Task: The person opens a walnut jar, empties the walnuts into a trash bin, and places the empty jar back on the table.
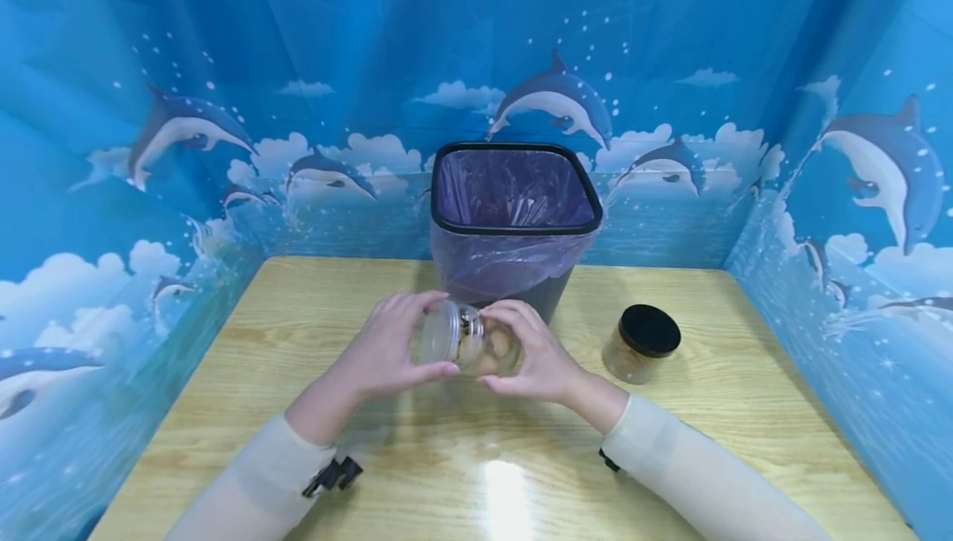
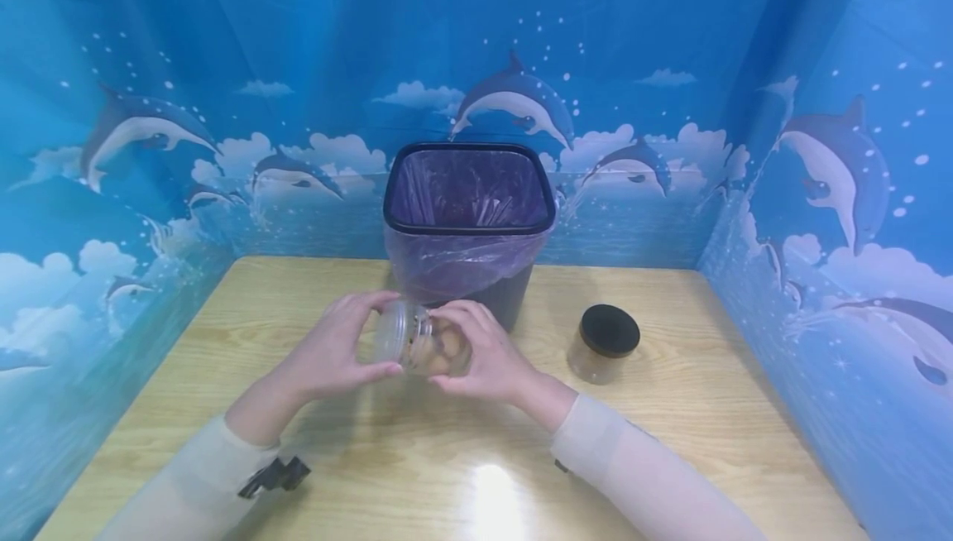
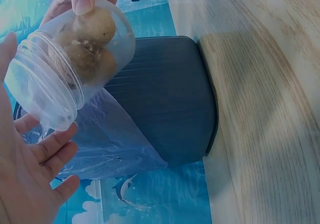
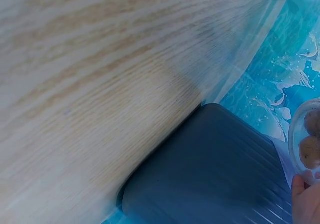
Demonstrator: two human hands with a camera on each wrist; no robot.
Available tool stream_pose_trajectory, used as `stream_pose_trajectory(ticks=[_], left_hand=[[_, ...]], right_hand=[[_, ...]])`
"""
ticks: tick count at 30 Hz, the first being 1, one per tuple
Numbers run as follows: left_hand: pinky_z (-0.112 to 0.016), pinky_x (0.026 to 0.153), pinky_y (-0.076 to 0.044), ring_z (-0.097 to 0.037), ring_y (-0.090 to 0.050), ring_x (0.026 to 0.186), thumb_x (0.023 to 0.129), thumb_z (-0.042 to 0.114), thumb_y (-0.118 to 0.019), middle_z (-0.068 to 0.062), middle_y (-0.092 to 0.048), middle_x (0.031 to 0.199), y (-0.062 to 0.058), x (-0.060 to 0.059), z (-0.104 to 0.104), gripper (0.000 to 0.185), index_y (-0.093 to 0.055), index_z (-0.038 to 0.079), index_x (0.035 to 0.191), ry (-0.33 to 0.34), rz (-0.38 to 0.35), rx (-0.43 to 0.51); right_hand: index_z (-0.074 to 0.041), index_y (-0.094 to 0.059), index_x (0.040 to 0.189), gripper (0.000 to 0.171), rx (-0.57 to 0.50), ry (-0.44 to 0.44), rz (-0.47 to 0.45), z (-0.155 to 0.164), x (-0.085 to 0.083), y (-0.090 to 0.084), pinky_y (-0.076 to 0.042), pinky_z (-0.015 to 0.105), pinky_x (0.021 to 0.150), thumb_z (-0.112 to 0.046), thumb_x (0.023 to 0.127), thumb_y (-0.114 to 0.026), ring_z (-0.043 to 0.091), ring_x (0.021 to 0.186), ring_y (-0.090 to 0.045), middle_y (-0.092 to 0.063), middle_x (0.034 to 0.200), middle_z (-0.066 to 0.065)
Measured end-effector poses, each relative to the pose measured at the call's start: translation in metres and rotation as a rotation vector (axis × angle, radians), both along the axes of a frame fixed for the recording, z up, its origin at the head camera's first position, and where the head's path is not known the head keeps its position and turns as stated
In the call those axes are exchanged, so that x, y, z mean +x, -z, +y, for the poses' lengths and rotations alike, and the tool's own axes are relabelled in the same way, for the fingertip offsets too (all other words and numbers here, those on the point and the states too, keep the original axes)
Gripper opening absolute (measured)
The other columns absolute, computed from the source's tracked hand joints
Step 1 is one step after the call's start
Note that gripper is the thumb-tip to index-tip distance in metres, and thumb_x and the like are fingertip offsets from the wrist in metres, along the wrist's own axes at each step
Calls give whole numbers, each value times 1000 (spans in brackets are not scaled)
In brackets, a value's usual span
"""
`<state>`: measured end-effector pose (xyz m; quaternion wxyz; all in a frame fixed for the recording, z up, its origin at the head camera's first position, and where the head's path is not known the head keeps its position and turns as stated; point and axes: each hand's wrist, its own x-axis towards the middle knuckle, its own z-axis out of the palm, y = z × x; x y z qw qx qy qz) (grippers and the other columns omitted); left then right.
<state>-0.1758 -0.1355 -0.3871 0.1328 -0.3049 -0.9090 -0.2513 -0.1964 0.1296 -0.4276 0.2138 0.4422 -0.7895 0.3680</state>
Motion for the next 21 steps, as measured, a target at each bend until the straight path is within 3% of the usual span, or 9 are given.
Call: stream_pose_trajectory(ticks=[7, 21], left_hand=[[-52, 106, -38, -26, -53, 117, 76, 67, -73, -7, -58, 128, 4, 0, -3, 96, -42, 8, 146, -3, -11, 41], [-54, 109, -36, -32, -52, 120, 78, 62, -74, -12, -58, 127, 13, 4, -10, 93, -41, 3, 142, -23, -34, 36]], right_hand=[[-6, -51, 136, 89, -8, 0, 13, 4, 1, -3, -40, 42, 109, -23, 60, -94, 28, 123, -50, -53, 133, 11], [-5, -51, 134, 88, 2, 10, 25, 12, 3, -1, -40, 39, 110, -21, 59, -94, 30, 122, -50, -53, 132, 13]])
